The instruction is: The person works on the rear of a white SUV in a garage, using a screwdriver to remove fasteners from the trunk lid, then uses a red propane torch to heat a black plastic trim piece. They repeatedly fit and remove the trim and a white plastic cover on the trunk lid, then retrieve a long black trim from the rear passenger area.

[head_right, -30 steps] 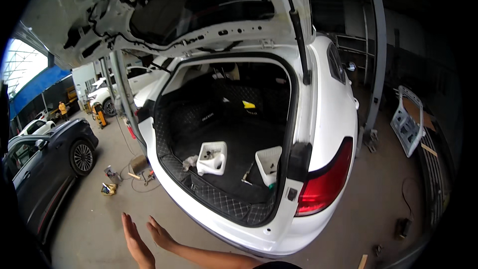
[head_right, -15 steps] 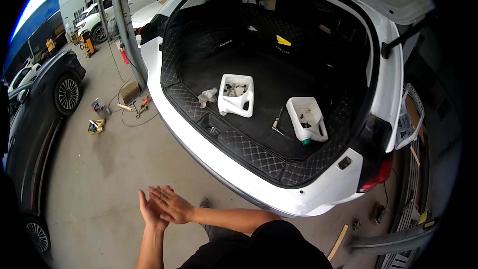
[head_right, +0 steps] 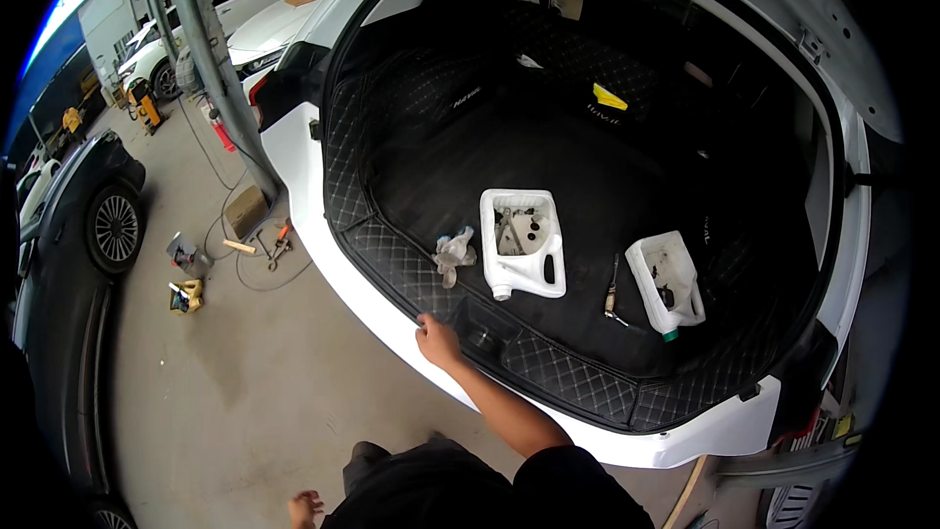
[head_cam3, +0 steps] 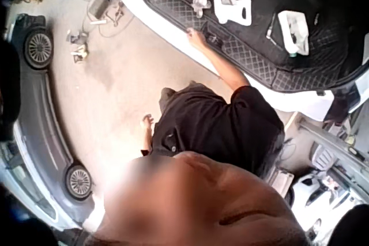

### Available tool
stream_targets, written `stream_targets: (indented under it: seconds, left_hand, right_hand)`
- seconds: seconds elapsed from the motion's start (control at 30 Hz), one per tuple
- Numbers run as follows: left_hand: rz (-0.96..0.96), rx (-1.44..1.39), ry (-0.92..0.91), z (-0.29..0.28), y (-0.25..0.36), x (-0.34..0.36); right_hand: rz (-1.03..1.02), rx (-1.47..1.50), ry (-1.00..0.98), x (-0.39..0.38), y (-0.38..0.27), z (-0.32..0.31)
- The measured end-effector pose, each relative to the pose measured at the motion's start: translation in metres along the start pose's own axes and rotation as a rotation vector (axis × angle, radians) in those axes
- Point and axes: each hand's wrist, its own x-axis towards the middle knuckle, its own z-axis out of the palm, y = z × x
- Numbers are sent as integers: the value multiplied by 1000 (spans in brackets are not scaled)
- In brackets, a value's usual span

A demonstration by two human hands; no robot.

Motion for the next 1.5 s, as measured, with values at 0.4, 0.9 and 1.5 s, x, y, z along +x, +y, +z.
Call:
stream_targets:
  seconds: [0.4, 0.9, 1.5]
  left_hand:
    - [761, 954, -297, -25, 144, 354]
    - [530, 365, -1599, 343, 624, 135]
    - [1615, 389, -746, 413, 556, 70]
  right_hand:
    - [652, -800, -21, 276, 59, -5]
    - [162, -19, 774, 197, -158, -9]
    - [336, 215, 1121, 84, -71, -78]
